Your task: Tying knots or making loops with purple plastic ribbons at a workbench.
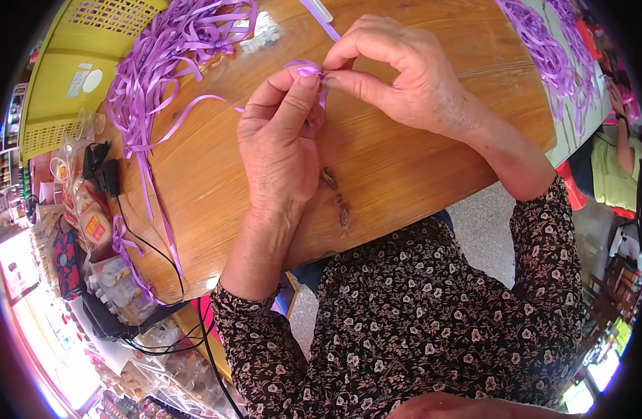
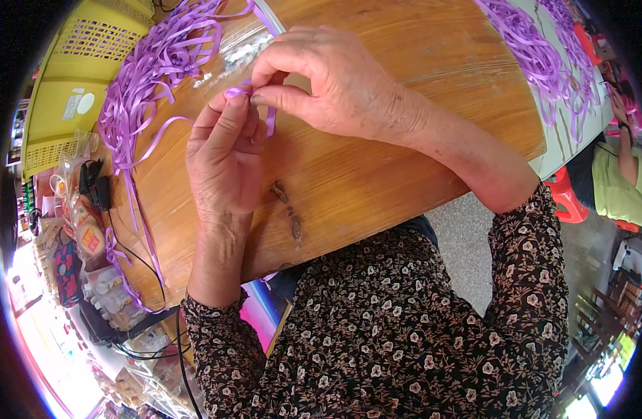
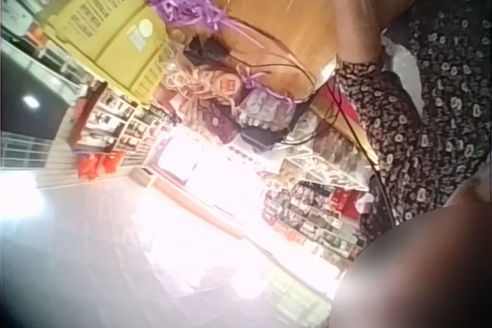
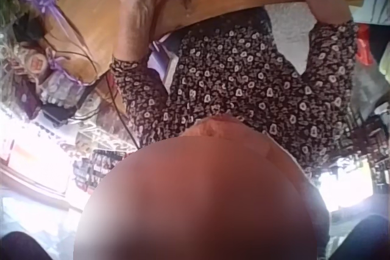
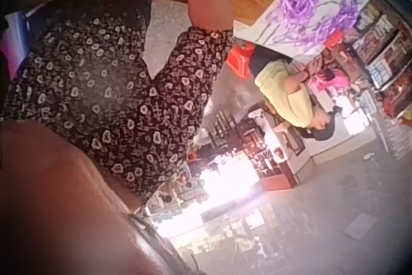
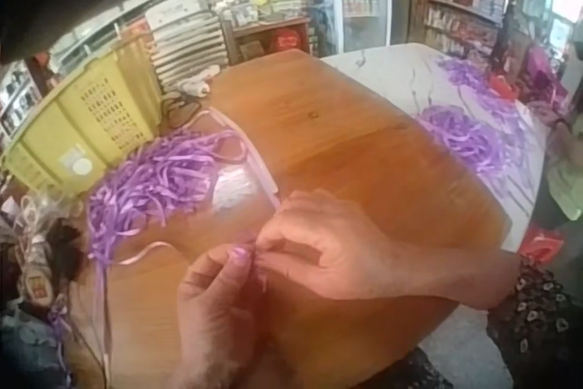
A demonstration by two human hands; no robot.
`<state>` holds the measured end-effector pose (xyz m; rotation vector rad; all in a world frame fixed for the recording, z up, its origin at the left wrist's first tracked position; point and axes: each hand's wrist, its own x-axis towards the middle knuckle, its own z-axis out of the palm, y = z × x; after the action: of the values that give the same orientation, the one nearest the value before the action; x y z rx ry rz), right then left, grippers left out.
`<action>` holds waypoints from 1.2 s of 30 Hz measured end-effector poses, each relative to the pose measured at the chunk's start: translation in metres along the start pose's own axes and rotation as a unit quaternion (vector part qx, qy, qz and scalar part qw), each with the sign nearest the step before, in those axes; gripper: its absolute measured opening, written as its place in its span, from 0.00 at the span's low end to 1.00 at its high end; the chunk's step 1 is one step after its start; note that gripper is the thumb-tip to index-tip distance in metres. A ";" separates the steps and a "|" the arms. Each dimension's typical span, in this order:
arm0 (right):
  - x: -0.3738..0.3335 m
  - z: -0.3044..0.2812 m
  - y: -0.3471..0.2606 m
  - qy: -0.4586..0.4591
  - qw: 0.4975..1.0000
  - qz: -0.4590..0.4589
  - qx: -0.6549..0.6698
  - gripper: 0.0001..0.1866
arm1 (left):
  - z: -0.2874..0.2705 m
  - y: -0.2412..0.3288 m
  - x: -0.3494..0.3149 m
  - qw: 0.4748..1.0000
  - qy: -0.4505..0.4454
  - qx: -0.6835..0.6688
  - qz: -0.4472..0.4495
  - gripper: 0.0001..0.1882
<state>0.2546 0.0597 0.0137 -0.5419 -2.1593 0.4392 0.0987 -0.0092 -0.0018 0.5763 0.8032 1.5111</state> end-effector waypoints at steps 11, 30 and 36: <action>-0.001 -0.003 -0.003 -0.023 0.999 0.023 0.031 0.06 | 0.001 0.002 -0.004 0.999 -0.005 0.035 0.031 0.04; 0.015 -0.007 0.035 0.072 0.839 -0.426 -0.332 0.05 | 0.001 0.004 -0.003 0.970 0.055 0.235 0.026 0.09; 0.013 -0.012 0.039 0.046 0.840 -0.444 -0.308 0.07 | -0.006 0.006 0.005 0.985 -0.015 0.165 -0.049 0.10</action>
<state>0.2658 0.1013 0.0106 0.1571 -2.1571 -0.7975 0.0902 -0.0050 -0.0018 0.7892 1.0527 1.2839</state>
